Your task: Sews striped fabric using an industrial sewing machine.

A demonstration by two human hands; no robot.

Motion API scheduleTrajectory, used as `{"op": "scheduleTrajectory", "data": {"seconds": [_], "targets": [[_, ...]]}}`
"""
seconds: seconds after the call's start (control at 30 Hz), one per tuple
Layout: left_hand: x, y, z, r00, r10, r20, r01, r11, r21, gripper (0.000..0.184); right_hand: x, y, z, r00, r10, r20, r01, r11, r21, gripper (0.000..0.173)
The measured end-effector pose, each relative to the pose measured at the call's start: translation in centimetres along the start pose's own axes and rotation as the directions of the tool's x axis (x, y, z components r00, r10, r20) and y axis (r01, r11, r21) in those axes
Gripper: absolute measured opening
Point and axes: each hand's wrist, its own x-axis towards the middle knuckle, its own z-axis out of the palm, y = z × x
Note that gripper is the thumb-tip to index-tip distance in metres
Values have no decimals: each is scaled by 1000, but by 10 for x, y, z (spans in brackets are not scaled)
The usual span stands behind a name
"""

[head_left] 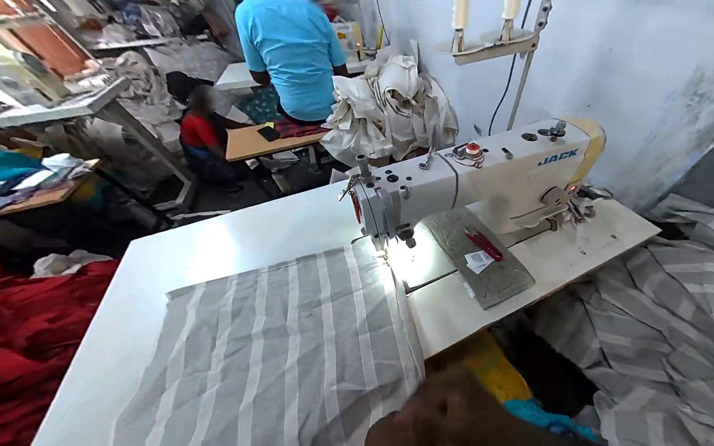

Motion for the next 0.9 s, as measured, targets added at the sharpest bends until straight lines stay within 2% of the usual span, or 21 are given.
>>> {"op": "scheduleTrajectory", "data": {"seconds": [0.03, 0.07, 0.13, 0.2, 0.23, 0.3, 0.33, 0.4, 0.47, 0.57, 0.77, 0.9], "targets": [[0, 1, -2, 999, -14, 35, 15, 1000, -27, 31, 18, 17, -11, 985, 96, -144, -114, 986, -120, 40], [1, 4, -5, 997, -10, 72, 14, 998, -61, 34, 38, 33, -21, 959, 218, -183, -256, 942, -218, 43], [6, 17, -14, 991, 5, 135, 10, 994, -109, 38, 79, 55, -30, 887, 443, -129, -460, 833, -306, 49], [11, 29, -20, 978, 26, 206, 3, 990, -142, 40, 104, 53, -30, 834, 549, -63, -543, 794, -274, 39], [14, 32, -22, 965, 26, 262, 13, 989, -146, 41, 104, 55, -30, 838, 542, -63, -541, 811, -223, 32], [19, 36, -23, 941, 0, 338, 47, 990, -131, 42, 96, 63, -33, 896, 430, -111, -441, 889, -123, 22], [21, 36, -22, 931, -32, 363, 77, 991, -110, 41, 98, 66, -33, 913, 379, -148, -402, 897, -182, 18], [23, 36, -20, 917, -122, 380, 152, 987, -48, 37, 113, 70, -30, 918, 363, -159, -396, 815, -423, 21], [27, 37, -20, 901, -222, 371, 222, 974, 44, 34, 118, 74, -24, 902, 409, -136, -415, 737, -533, 31], [35, 41, -21, 876, -310, 369, 281, 951, 130, 33, 105, 70, -16, 887, 442, -129, -437, 718, -542, 37], [42, 44, -21, 865, -329, 378, 302, 944, 131, 34, 100, 72, -14, 892, 422, -164, -442, 733, -517, 36], [43, 44, -17, 895, -322, 310, 303, 947, 108, 34, 101, 80, -12, 912, 373, -169, -405, 758, -511, 33]]}}
